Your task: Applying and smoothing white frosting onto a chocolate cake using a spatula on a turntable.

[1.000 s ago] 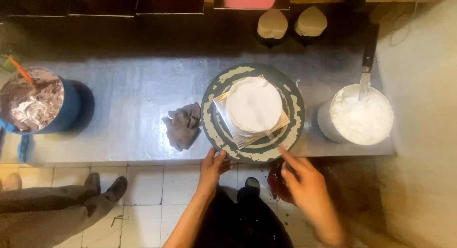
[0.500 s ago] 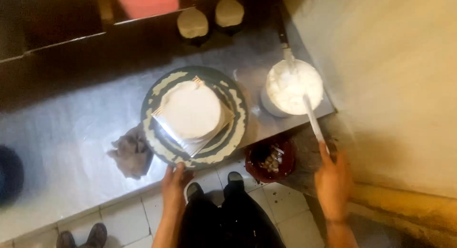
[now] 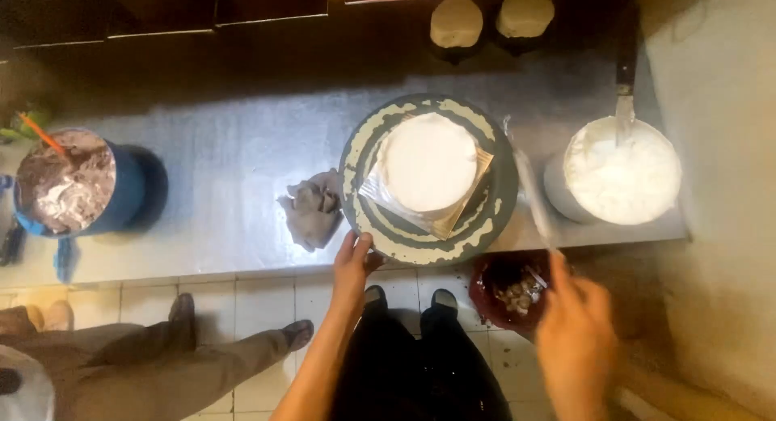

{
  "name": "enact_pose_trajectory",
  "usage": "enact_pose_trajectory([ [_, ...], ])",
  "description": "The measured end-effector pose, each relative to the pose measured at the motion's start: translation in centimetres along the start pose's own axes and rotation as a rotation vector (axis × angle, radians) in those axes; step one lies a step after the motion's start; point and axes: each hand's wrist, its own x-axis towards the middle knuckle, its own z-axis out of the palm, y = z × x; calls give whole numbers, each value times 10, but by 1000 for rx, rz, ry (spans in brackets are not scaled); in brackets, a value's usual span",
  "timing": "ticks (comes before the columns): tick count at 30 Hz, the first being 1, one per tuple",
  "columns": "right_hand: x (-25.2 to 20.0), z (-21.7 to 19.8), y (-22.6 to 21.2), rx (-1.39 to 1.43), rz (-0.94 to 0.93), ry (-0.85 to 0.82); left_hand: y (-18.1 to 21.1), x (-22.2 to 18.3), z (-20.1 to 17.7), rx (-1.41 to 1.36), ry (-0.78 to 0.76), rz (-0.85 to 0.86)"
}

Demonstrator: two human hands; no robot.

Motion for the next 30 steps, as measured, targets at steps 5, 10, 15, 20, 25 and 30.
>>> enact_pose_trajectory([
  [5,41,1,-49,-5,-69,-37,2,-3,8,-5,20,-42],
  [10,53,9,-54,44,-121,-31,-5,-4,7,-2,37,8],
  [15,55,14,-56,87,-170,-12,1,-6,12,9,54,-23],
  [20,56,13,-60,59,-204,-68,-6,-6,11,25,79,-2],
  [25,53,13,-59,150,-209,-94,-6,-10,15,6,80,33],
  [30,62,11,-37,265,-243,-258,-10,-10,15,31,72,72],
])
